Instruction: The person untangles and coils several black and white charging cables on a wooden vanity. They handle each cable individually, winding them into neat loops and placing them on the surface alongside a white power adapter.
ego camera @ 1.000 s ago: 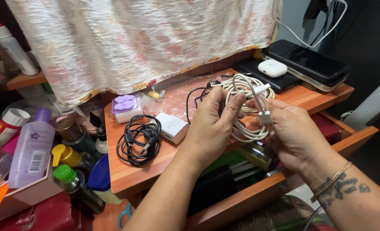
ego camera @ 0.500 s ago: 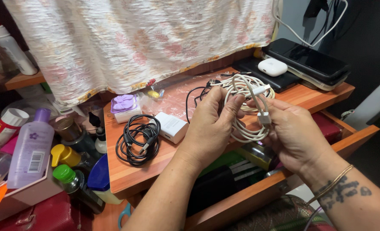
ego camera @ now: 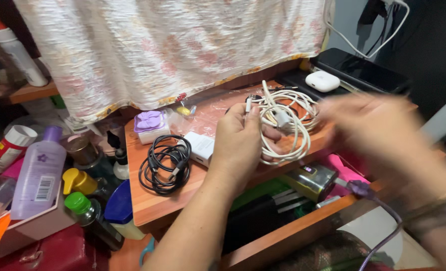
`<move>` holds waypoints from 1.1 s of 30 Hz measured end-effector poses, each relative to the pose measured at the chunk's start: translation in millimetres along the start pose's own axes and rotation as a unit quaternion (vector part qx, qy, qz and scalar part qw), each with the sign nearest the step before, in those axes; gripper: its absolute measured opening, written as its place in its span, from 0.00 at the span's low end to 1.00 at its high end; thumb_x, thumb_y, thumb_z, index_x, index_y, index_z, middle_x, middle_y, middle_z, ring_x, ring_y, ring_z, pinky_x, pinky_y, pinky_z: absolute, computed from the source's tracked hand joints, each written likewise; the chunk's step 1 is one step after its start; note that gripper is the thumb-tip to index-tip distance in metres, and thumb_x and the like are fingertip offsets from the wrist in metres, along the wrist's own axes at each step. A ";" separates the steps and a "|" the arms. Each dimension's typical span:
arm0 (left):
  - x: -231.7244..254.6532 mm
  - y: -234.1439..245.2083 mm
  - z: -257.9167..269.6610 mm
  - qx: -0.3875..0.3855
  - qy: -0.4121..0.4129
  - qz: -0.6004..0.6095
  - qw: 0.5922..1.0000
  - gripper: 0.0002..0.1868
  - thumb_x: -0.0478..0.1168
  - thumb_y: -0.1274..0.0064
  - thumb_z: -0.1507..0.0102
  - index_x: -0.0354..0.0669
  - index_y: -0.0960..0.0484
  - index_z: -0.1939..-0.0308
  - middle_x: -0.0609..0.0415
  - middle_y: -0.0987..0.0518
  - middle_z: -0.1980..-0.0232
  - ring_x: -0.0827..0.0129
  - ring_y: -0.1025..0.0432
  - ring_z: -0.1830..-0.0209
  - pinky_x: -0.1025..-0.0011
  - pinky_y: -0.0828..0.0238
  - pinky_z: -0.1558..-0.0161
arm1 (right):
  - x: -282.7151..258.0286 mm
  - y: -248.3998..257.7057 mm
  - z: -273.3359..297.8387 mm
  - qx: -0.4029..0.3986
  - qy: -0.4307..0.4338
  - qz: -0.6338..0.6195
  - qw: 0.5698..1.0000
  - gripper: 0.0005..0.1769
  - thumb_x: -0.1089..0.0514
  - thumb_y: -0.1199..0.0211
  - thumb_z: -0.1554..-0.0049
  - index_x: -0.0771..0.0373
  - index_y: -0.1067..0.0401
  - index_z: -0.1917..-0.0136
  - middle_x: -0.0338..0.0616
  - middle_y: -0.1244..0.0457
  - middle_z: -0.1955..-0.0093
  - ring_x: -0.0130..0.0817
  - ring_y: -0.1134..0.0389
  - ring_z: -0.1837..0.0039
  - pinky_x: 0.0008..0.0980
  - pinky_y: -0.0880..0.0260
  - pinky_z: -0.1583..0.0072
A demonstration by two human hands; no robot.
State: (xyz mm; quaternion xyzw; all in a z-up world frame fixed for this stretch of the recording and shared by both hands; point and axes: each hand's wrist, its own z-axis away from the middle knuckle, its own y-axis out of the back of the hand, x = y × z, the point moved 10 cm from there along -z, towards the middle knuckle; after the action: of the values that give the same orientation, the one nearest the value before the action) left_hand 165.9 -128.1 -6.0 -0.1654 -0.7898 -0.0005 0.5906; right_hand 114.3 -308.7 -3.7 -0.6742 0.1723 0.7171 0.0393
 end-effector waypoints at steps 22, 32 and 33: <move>-8.2 -3.1 1.1 -0.026 0.042 0.040 0.998 0.16 0.46 0.65 0.27 0.36 0.30 0.51 0.45 0.20 0.69 0.67 0.24 0.82 0.71 0.29 0.83 | -82.8 32.1 0.1 0.056 0.183 0.162 0.968 0.17 0.46 0.37 0.41 0.62 0.18 0.51 0.36 0.35 0.67 0.20 0.40 0.70 0.21 0.41 0.67; -3.7 -3.4 4.1 -0.028 0.038 0.060 0.997 0.14 0.46 0.66 0.27 0.39 0.32 0.49 0.46 0.21 0.69 0.66 0.24 0.81 0.70 0.29 0.83 | -105.3 31.2 -2.1 0.049 0.192 0.173 0.965 0.19 0.45 0.37 0.41 0.61 0.18 0.51 0.35 0.35 0.67 0.20 0.41 0.70 0.21 0.42 0.68; -4.3 -3.3 3.7 -0.027 0.040 0.064 0.997 0.14 0.47 0.67 0.28 0.40 0.33 0.49 0.46 0.22 0.70 0.65 0.24 0.82 0.70 0.29 0.84 | -105.2 31.0 -3.1 0.040 0.178 0.173 0.968 0.19 0.44 0.37 0.41 0.61 0.18 0.51 0.35 0.35 0.67 0.20 0.41 0.69 0.21 0.42 0.68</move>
State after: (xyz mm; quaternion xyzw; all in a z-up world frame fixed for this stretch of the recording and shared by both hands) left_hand 162.7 -131.7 -10.5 -0.2312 -0.7534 0.0093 0.6156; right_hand 117.6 -320.2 105.4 -0.7489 0.3188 0.5739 -0.0901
